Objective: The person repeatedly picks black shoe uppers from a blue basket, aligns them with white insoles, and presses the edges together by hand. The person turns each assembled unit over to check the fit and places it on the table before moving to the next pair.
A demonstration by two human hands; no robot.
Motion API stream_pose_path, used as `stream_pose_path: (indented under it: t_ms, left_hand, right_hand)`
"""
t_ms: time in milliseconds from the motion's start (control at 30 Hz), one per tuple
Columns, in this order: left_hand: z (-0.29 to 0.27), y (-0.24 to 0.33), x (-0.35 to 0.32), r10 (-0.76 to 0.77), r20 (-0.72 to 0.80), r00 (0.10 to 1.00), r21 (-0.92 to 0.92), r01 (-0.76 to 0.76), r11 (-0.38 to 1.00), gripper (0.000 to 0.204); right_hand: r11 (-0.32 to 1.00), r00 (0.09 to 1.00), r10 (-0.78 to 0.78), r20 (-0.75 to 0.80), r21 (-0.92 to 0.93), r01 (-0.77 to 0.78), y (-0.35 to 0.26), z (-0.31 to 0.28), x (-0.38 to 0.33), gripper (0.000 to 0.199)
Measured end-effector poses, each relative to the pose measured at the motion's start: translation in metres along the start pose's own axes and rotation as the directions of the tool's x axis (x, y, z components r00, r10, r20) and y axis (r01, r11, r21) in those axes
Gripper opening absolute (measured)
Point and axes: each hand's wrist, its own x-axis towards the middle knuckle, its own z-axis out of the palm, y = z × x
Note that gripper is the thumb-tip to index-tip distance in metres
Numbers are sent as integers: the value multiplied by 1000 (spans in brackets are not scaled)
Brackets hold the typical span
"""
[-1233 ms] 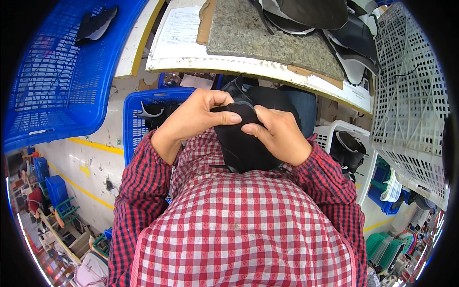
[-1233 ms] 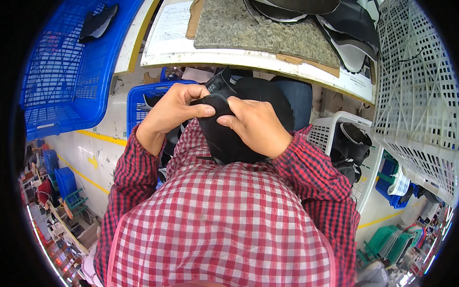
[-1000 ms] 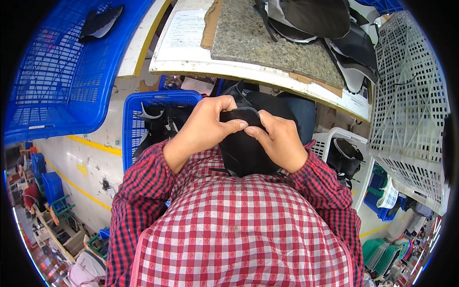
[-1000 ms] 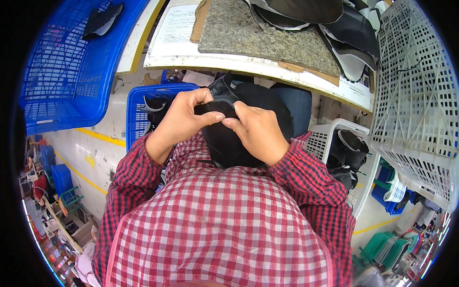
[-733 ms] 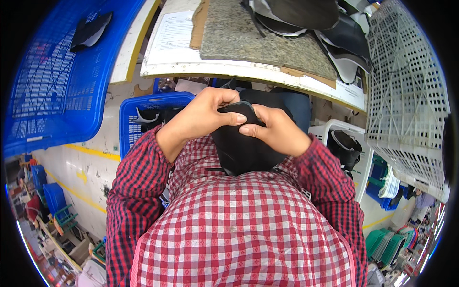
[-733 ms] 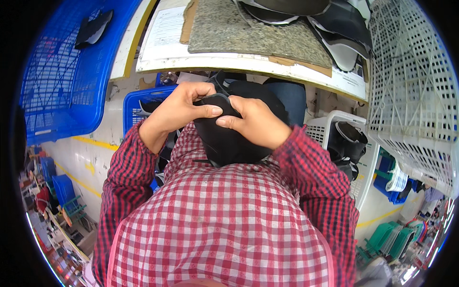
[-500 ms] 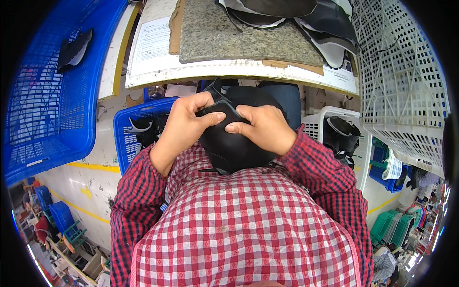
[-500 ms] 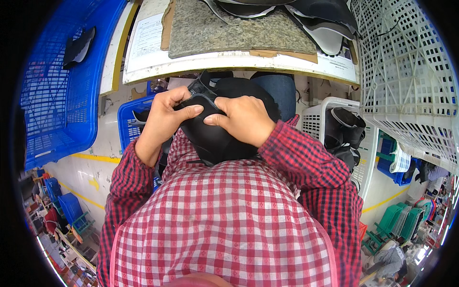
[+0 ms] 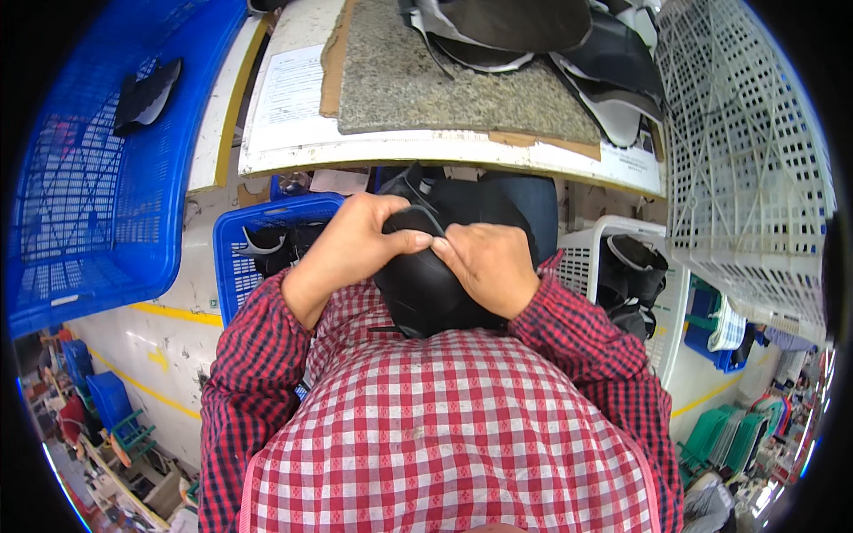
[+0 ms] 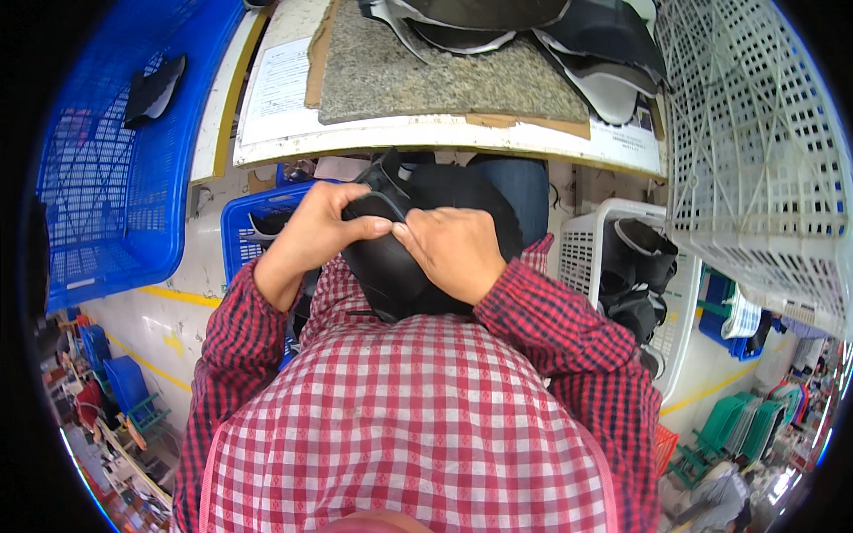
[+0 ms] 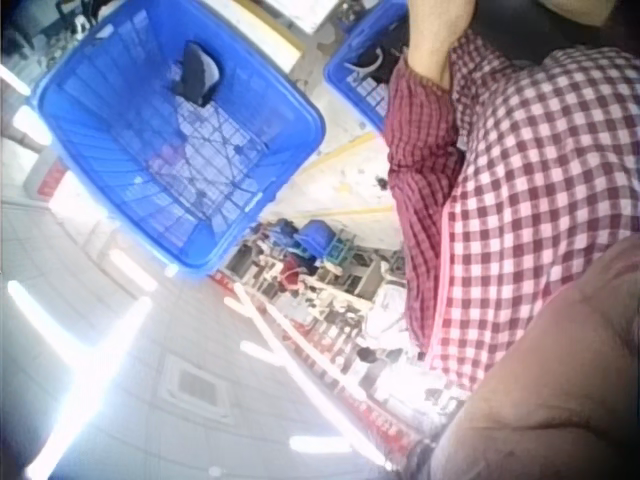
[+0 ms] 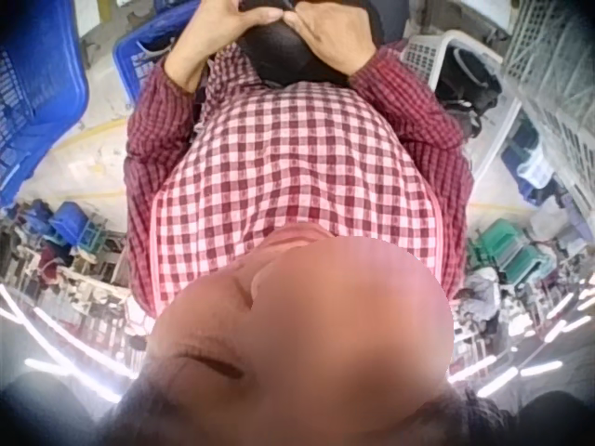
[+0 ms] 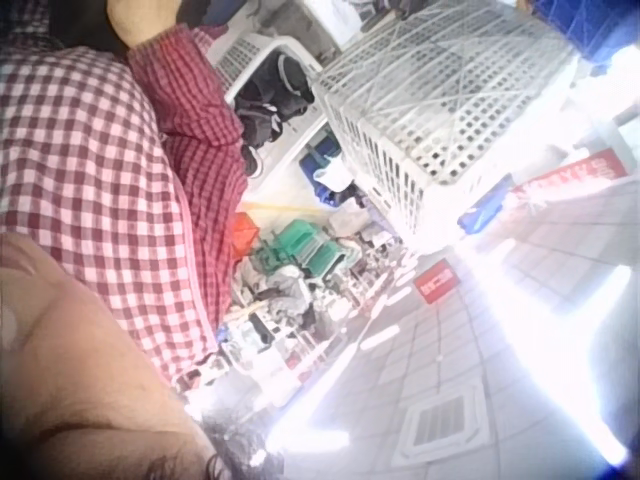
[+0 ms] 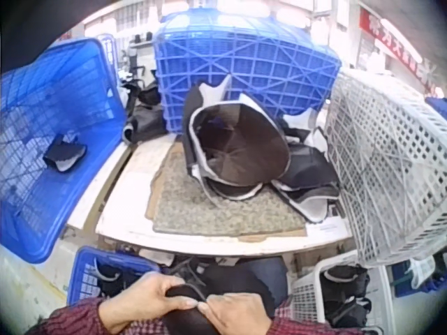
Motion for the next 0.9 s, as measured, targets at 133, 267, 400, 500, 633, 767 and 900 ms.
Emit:
stream_pose_path:
  t_ms: [133, 267, 400, 500, 633, 767, 900]
  left_hand:
    - [-22, -11, -18, 12, 70, 998, -140, -2, 990, 17]
    - [-25, -15, -25, 40, 62, 997, -214, -25, 977, 16]
    - [-7, -6, -21, 136, -30, 990, -12, -137, 991, 28]
    - [-1, 1, -20, 225, -63, 972, 81, -220, 972, 34]
    - [-9, 7, -23, 264, 14, 964, -108, -261, 959, 28]
    - [-7, 8, -24, 269, -9, 963, -183, -266, 947, 23]
    - [2, 10, -26, 253, -80, 964, -151, -263, 953, 21]
  right_hand:
    - [984, 991, -55, 123, 178, 33, -5, -7, 4, 30]
    - [885, 969, -135, 205, 466, 25, 5, -26, 23, 18]
    - [589, 834, 43, 550, 660, -465, 1, -46, 47, 17]
    - [595, 782, -34, 623, 641, -484, -3, -54, 68, 19]
    - [596, 638, -71, 767, 546, -589, 4, -64, 90, 36]
    - [605, 549, -104, 829, 491, -627, 9, -72, 100, 36]
    - [696, 531, -28, 847, 397, -598, 1, -87, 100, 27]
